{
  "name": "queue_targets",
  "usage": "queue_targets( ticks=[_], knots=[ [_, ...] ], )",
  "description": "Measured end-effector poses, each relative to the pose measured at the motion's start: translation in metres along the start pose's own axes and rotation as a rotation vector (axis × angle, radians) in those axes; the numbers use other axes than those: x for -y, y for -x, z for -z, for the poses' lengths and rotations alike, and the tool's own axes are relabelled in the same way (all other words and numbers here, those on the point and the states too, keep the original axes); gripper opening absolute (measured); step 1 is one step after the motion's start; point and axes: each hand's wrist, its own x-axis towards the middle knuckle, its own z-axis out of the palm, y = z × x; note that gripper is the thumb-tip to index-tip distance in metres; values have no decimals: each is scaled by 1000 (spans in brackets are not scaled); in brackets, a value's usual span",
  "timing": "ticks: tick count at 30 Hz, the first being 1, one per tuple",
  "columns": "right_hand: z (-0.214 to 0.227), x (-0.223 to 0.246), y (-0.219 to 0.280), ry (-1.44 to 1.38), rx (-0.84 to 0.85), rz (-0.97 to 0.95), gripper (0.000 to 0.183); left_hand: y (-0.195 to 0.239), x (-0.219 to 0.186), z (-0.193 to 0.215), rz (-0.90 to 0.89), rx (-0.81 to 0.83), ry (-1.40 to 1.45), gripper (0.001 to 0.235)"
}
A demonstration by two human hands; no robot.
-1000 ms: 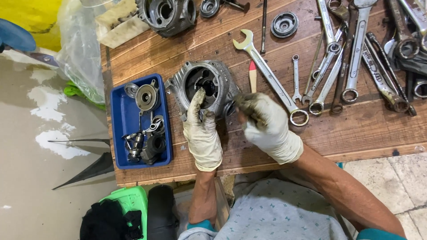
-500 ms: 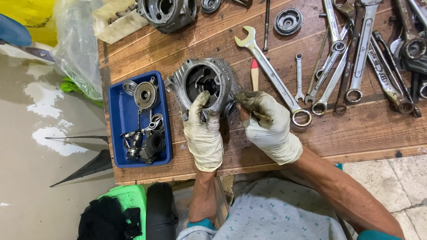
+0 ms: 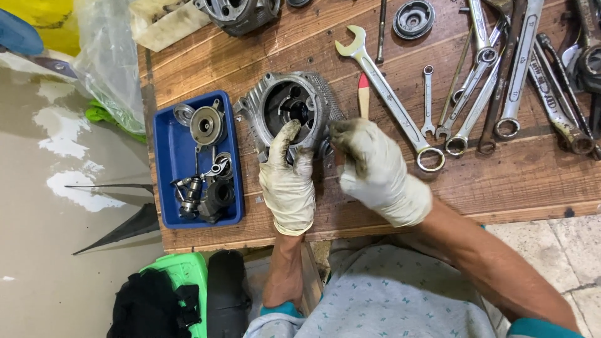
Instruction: Cleaning the internal surfaces of a motorcycle engine cylinder head using a small brush.
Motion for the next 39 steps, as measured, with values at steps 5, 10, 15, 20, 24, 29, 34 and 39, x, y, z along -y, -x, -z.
queue_targets(
  ticks=[5, 10, 15, 20, 24, 29, 34, 39],
  knots=[
    [5, -18, -7, 20, 209, 43, 24, 1, -19, 13, -67, 121, 154, 62],
    [21, 1, -11, -159, 46, -381, 12, -6, -40, 69, -223, 71, -84, 80],
    [17, 19, -1, -358, 90, -664, 10, -82, -30, 69, -1042, -70, -501, 40],
    [19, 36, -9, -455, -51, -697, 16, -132, -46, 38, -759, 563, -491, 81],
    [21, 26, -20, -170, 116, -379, 14, -143, -23, 24, -778, 516, -472, 59],
    [19, 16, -26, -107, 243, -81, 19, -155, -13, 18, -965, 428, -308, 17],
    [28, -6, -8, 14, 401, 70, 49, -163, -22, 7, -927, 433, -348, 20],
    [24, -7, -16, 24, 276, 137, 29, -174, -20, -6, -901, 534, -207, 17]
  ],
)
